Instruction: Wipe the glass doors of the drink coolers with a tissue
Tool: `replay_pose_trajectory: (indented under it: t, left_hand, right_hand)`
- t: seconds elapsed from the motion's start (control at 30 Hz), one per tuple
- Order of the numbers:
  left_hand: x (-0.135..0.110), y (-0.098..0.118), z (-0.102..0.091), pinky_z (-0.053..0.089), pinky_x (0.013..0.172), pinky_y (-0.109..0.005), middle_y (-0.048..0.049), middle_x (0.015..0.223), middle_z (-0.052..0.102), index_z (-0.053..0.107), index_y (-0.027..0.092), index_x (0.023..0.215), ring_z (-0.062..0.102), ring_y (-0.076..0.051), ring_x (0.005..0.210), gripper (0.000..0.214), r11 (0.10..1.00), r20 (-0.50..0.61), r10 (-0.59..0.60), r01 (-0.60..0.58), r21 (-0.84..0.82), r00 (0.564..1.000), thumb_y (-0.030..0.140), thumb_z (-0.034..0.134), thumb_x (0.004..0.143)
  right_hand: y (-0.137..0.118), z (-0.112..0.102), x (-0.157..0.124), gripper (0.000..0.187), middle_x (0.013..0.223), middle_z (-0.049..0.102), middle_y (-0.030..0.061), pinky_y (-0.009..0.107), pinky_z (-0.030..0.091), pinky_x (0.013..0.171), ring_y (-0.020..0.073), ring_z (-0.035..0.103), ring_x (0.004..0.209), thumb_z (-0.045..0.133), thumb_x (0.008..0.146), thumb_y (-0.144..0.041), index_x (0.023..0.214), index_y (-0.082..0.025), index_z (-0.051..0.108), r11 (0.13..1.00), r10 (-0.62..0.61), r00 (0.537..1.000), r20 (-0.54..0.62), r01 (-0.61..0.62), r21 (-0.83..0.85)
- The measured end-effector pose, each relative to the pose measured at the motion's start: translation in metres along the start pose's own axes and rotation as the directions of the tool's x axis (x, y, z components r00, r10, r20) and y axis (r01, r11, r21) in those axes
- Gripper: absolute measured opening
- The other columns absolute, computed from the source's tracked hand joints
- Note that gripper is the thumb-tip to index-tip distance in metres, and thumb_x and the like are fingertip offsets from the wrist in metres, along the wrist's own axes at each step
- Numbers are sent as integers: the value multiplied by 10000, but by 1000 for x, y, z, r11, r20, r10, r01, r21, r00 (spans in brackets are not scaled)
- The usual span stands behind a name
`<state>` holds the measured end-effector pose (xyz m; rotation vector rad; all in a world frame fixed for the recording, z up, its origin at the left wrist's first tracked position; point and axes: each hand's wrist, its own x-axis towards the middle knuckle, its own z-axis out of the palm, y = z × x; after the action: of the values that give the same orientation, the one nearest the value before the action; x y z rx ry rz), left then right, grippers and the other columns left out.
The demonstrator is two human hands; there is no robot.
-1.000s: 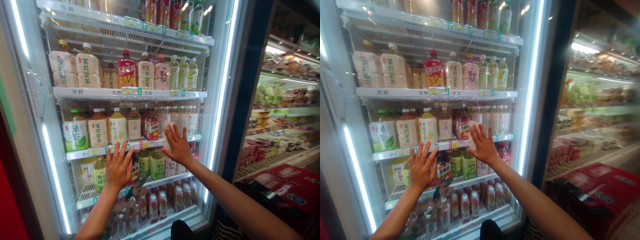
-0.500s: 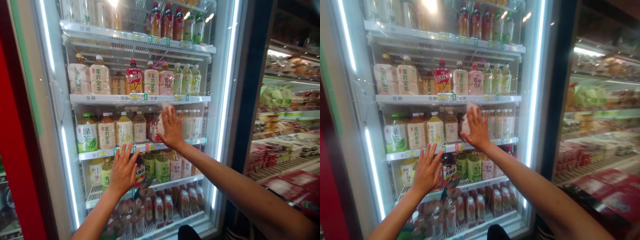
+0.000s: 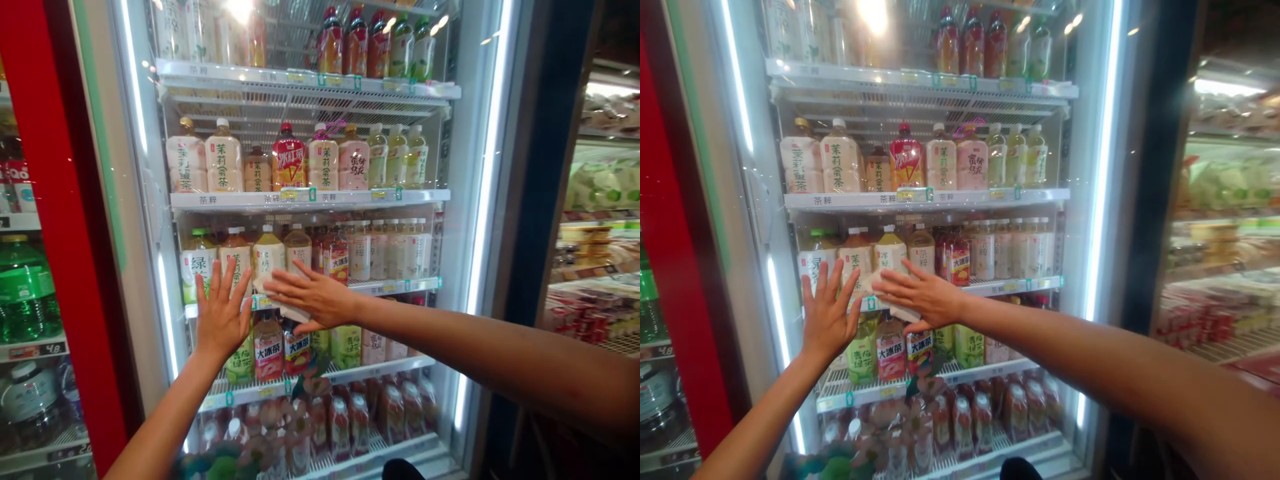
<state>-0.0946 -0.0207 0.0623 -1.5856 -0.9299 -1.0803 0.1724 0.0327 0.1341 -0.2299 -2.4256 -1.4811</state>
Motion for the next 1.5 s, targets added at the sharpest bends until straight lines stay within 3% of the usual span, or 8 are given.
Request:
replay_pose_trajectory:
  t: [0.27, 0.47, 0.67, 0.87, 0.97, 1.1, 1.27, 1.5]
  left_hand:
    - [-1, -1, 2, 11, 1316, -565, -35, 1733, 141, 230, 288, 1630, 66, -283, 1617, 764, 1000, -2, -1, 1, 2, 1000, 273, 593, 958]
    - [-1, -1, 0, 9, 1319, -555, -38, 1733, 152, 239, 287, 1628, 63, -279, 1617, 766, 1000, 12, 6, -6, 2, 1000, 266, 604, 955]
    - [0, -1, -1, 13, 1315, -567, -22, 1734, 142, 211, 306, 1632, 69, -274, 1618, 779, 1000, 6, 6, -6, 8, 1000, 255, 595, 956]
    - [0, -1, -4, 26, 1315, -574, -17, 1730, 160, 207, 330, 1631, 83, -271, 1617, 780, 1000, 46, -13, 13, -2, 999, 259, 597, 959]
    - [0, -3, -3, 34, 1314, -587, -19, 1730, 165, 213, 335, 1630, 95, -283, 1616, 782, 1000, 33, -13, 14, -10, 999, 263, 600, 954]
    - [1, 1, -1, 23, 1307, -612, -16, 1734, 155, 210, 348, 1630, 94, -299, 1614, 791, 1000, 23, -16, 16, -11, 1000, 251, 597, 947]
    - [-17, 33, -7, 27, 1294, -644, -57, 1743, 81, 204, 337, 1633, 80, -322, 1613, 809, 999, 80, -43, 45, -17, 996, 222, 606, 941]
    - [-47, 94, 9, 15, 1312, -595, -46, 1728, 175, 300, 329, 1606, 100, -297, 1614, 739, 994, 174, 43, -24, -109, 984, 276, 626, 945]
  right_hand:
    - [44, -8, 3, 960, 1743, 111, 138, 723, -12, 1248, 379, 35, 1609, 340, 981, -731, 1656, -146, -13, 815, 567, 800, -197, -579, -9]
    - [-6, 9, -12, 767, 1717, 268, -28, 480, 35, 1334, 193, 118, 1613, 341, 1001, -694, 1618, -241, 293, 979, -201, 980, -2, 201, -24]
    - [21, 7, -5, 896, 1733, 185, 123, 717, -1, 1251, 346, 57, 1614, 308, 1000, -700, 1658, -170, 12, 754, 636, 713, -296, -655, 41]
    - [-27, 28, -39, 877, 1717, 273, -19, 501, 149, 1320, 244, 58, 1618, 388, 928, -792, 1592, -219, 373, 975, -190, 978, -92, 176, -137]
    - [-9, 24, -57, 813, 1724, 247, 7, 558, 83, 1317, 245, 69, 1620, 371, 987, -696, 1636, -222, 246, 973, 179, 973, -143, -196, -117]
    - [-11, 24, -69, 902, 1730, 189, 118, 732, 54, 1247, 357, 70, 1613, 387, 988, -674, 1661, -172, 56, 716, 688, 692, -219, -697, 46]
    - [-78, 47, -108, 830, 1692, 317, -81, 401, 225, 1307, 166, 142, 1607, 505, 923, -724, 1619, -319, 302, 986, 127, 988, -82, -117, 121]
    - [-86, 61, -130, 883, 1731, 101, 171, 721, -54, 1239, 369, -36, 1611, 453, 994, -580, 1659, -121, 96, 742, 664, 711, -232, -663, 93]
